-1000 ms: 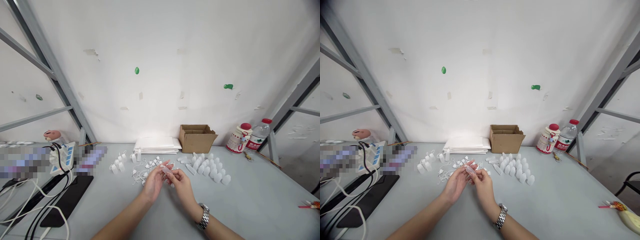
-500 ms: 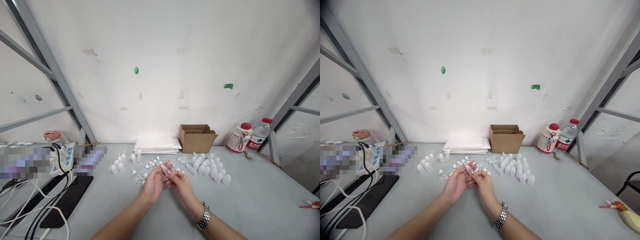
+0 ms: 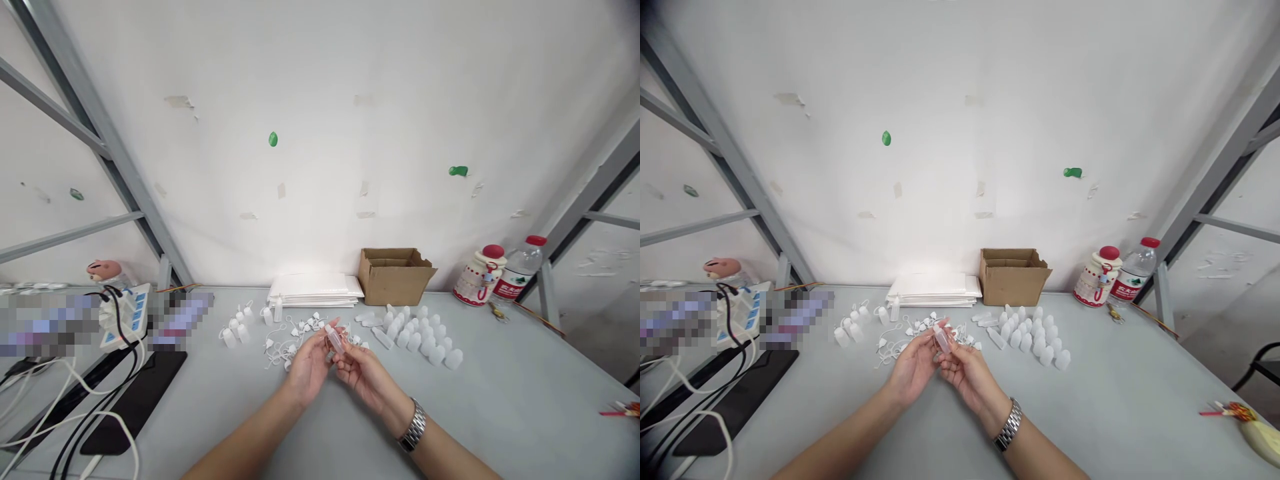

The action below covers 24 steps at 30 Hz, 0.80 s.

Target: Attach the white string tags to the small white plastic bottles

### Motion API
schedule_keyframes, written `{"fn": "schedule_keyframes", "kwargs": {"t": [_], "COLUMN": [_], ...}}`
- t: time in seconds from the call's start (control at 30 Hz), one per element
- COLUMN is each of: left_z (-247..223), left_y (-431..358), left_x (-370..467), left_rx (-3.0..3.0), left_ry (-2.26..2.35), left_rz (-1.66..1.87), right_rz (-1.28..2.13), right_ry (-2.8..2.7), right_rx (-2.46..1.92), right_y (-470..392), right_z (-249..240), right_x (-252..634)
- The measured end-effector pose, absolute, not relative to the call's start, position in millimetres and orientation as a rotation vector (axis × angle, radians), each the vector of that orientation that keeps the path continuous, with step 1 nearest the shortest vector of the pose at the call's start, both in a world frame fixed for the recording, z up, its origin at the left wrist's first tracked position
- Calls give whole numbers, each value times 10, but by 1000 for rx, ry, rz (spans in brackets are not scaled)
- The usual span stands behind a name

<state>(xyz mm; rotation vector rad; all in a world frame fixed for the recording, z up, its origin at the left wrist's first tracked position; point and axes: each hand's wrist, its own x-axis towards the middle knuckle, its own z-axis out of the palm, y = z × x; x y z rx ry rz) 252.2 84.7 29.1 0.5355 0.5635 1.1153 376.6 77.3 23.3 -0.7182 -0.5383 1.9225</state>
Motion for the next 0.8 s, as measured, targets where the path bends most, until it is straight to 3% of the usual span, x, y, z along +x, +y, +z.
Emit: {"fn": "schedule_keyframes", "kwargs": {"t": [0.43,0.63,0.8], "left_z": [304,382,374], "left_y": [867,920,1069], "left_x": [2492,2404,2241], "left_rx": [556,626,835], "left_ry": [569,589,1094], "left_rz": [1113,1148,1405], "right_rz": [2099,1634,1239], "right_ry": [-487,-903,-1064], "right_rx": [-623,-786,-907], "right_y": [814,791,797], "right_z": [187,327,322], "right_x": [3817,3820,3839]}}
